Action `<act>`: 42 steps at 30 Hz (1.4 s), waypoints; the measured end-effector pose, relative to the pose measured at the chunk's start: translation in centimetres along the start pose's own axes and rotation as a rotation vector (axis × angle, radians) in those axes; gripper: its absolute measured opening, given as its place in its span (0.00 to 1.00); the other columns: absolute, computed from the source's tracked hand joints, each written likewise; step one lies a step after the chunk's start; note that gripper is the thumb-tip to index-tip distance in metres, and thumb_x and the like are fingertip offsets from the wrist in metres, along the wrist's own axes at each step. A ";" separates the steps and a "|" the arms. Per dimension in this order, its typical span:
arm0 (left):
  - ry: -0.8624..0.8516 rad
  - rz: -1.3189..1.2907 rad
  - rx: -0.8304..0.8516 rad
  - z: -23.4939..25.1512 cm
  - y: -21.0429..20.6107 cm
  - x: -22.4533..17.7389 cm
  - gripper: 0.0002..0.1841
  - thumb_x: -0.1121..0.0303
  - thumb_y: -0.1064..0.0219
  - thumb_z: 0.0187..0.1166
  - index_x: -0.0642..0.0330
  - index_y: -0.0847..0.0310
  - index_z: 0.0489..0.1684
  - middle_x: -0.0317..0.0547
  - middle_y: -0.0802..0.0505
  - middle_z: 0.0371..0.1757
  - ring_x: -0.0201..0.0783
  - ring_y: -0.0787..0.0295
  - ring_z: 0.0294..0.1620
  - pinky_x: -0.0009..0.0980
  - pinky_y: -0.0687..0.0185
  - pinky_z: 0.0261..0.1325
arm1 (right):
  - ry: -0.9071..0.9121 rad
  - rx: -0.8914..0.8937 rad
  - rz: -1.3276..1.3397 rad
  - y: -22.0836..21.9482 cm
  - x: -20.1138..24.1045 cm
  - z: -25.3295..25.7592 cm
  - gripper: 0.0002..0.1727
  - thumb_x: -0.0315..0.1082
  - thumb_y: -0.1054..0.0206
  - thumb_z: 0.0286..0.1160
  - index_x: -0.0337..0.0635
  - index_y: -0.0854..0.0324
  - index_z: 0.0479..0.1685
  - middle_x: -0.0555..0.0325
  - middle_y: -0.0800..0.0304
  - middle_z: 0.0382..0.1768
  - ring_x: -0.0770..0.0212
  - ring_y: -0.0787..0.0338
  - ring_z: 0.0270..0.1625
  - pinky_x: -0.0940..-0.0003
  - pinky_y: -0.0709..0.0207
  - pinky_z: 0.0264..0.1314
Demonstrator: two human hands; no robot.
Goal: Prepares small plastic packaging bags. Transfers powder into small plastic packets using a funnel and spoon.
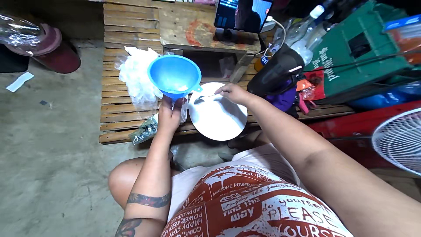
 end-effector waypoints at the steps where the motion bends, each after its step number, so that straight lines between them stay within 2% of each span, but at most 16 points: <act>1: 0.001 0.000 -0.001 0.0 0.0 0.0 0.17 0.69 0.44 0.88 0.74 0.27 0.66 0.50 0.08 0.51 0.30 0.09 0.55 0.34 0.15 0.67 | -0.011 0.001 0.005 -0.4 -0.1 0.0 0.18 0.29 0.47 0.90 0.46 0.12 0.65 0.40 0.15 0.66 0.45 0.18 0.71 0.45 0.29 0.77; 4: 0.018 -0.002 0.001 0.0 0.2 0.1 0.18 0.67 0.43 0.88 0.73 0.26 0.67 0.51 0.08 0.53 0.32 0.10 0.56 0.35 0.16 0.68 | 0.014 0.127 0.015 -1.1 -0.9 -0.9 0.19 0.28 0.48 0.90 0.43 0.12 0.65 0.40 0.15 0.67 0.46 0.18 0.73 0.47 0.30 0.79; 6: 0.020 -0.006 -0.003 0.0 0.3 0.3 0.18 0.68 0.43 0.88 0.73 0.26 0.67 0.52 0.08 0.52 0.33 0.09 0.55 0.36 0.15 0.68 | 0.055 0.225 -0.012 -1.2 -1.9 -1.7 0.18 0.25 0.46 0.88 0.42 0.10 0.61 0.42 0.13 0.65 0.47 0.17 0.71 0.47 0.30 0.78; 8: 0.032 -0.004 0.000 0.0 0.4 0.2 0.18 0.68 0.43 0.88 0.74 0.27 0.67 0.52 0.08 0.52 0.33 0.09 0.56 0.36 0.16 0.68 | 0.054 0.254 0.018 -0.9 -2.3 -2.2 0.17 0.24 0.45 0.88 0.42 0.10 0.61 0.42 0.13 0.65 0.48 0.18 0.73 0.48 0.30 0.80; 11: 0.025 -0.010 0.007 0.0 0.1 0.1 0.18 0.68 0.43 0.88 0.74 0.27 0.66 0.51 0.08 0.51 0.32 0.09 0.55 0.35 0.15 0.67 | 0.016 0.147 0.131 -0.3 -1.7 -2.0 0.17 0.26 0.48 0.90 0.39 0.12 0.61 0.46 0.11 0.62 0.56 0.15 0.67 0.54 0.27 0.75; 15: 0.025 0.005 0.007 -0.1 -0.1 -0.2 0.18 0.68 0.43 0.88 0.74 0.27 0.67 0.52 0.08 0.53 0.30 0.10 0.56 0.32 0.16 0.67 | 0.008 -0.009 0.084 -0.7 -1.0 -0.6 0.19 0.29 0.48 0.91 0.43 0.13 0.67 0.39 0.15 0.68 0.45 0.20 0.75 0.47 0.32 0.81; 17: 0.035 0.000 0.007 -0.1 0.0 0.0 0.19 0.67 0.43 0.88 0.73 0.27 0.68 0.51 0.08 0.53 0.30 0.10 0.56 0.33 0.16 0.68 | 0.017 0.036 0.035 -1.0 -1.0 -0.8 0.19 0.29 0.48 0.91 0.43 0.14 0.68 0.38 0.16 0.68 0.43 0.20 0.74 0.47 0.32 0.80; 20: 0.027 -0.009 -0.006 -0.1 0.1 0.2 0.19 0.67 0.43 0.88 0.74 0.28 0.69 0.51 0.08 0.53 0.31 0.09 0.55 0.34 0.15 0.67 | 0.086 0.141 -0.016 -1.0 -2.4 -1.7 0.17 0.26 0.44 0.88 0.43 0.10 0.61 0.41 0.13 0.64 0.45 0.17 0.72 0.47 0.31 0.80; 22: 0.023 -0.005 -0.010 -0.1 0.2 0.1 0.18 0.67 0.43 0.88 0.73 0.27 0.67 0.51 0.08 0.52 0.31 0.10 0.55 0.34 0.15 0.67 | 0.098 0.149 0.001 -0.5 -2.9 -2.0 0.17 0.26 0.44 0.87 0.42 0.09 0.60 0.42 0.12 0.63 0.46 0.17 0.71 0.48 0.31 0.80; 25: 0.021 -0.002 0.003 0.0 0.1 0.1 0.17 0.68 0.43 0.88 0.73 0.27 0.67 0.51 0.08 0.51 0.31 0.09 0.54 0.34 0.15 0.66 | 0.046 0.017 0.039 0.5 -2.7 -1.8 0.18 0.27 0.47 0.89 0.42 0.11 0.62 0.41 0.12 0.64 0.46 0.17 0.72 0.48 0.30 0.79; 28: 0.037 0.017 0.010 0.0 0.0 -0.1 0.18 0.68 0.43 0.88 0.73 0.26 0.67 0.51 0.08 0.53 0.31 0.10 0.57 0.34 0.17 0.68 | -0.045 -0.149 -0.060 0.7 -2.6 -1.0 0.18 0.29 0.45 0.88 0.47 0.11 0.64 0.40 0.15 0.68 0.40 0.20 0.75 0.40 0.31 0.79; 30: 0.044 0.025 0.011 0.0 0.0 0.0 0.18 0.68 0.43 0.88 0.73 0.27 0.68 0.52 0.09 0.55 0.31 0.11 0.58 0.34 0.17 0.69 | -0.071 -0.186 -0.123 0.1 -2.3 -1.1 0.18 0.30 0.45 0.88 0.51 0.11 0.65 0.38 0.15 0.66 0.38 0.18 0.72 0.38 0.29 0.76; 33: 0.032 0.004 0.008 0.0 0.1 0.2 0.17 0.68 0.44 0.88 0.72 0.27 0.67 0.51 0.08 0.52 0.32 0.10 0.55 0.36 0.15 0.66 | 0.005 -0.157 -0.157 -0.7 -1.7 -2.4 0.18 0.28 0.43 0.87 0.48 0.10 0.63 0.36 0.13 0.59 0.38 0.16 0.68 0.40 0.28 0.75; 39: 0.022 -0.009 0.011 0.1 0.1 0.2 0.17 0.68 0.44 0.88 0.72 0.26 0.66 0.49 0.08 0.51 0.32 0.09 0.54 0.35 0.15 0.66 | 0.229 -0.074 -0.192 -1.9 -2.4 -5.3 0.17 0.26 0.40 0.82 0.51 0.06 0.57 0.44 0.11 0.45 0.43 0.12 0.55 0.39 0.22 0.64; 42: 0.014 -0.010 0.004 0.0 0.0 0.2 0.17 0.69 0.43 0.88 0.72 0.27 0.66 0.49 0.08 0.51 0.31 0.10 0.54 0.34 0.15 0.66 | 0.224 -0.068 -0.153 -1.1 -2.9 -5.5 0.17 0.26 0.40 0.82 0.49 0.06 0.57 0.44 0.12 0.47 0.44 0.13 0.56 0.40 0.23 0.65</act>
Point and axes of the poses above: each hand's wrist, its own z-axis towards the middle knuckle, its own y-axis out of the back of the hand, x = y × z, the point moved 5 cm from there along z, towards the middle knuckle
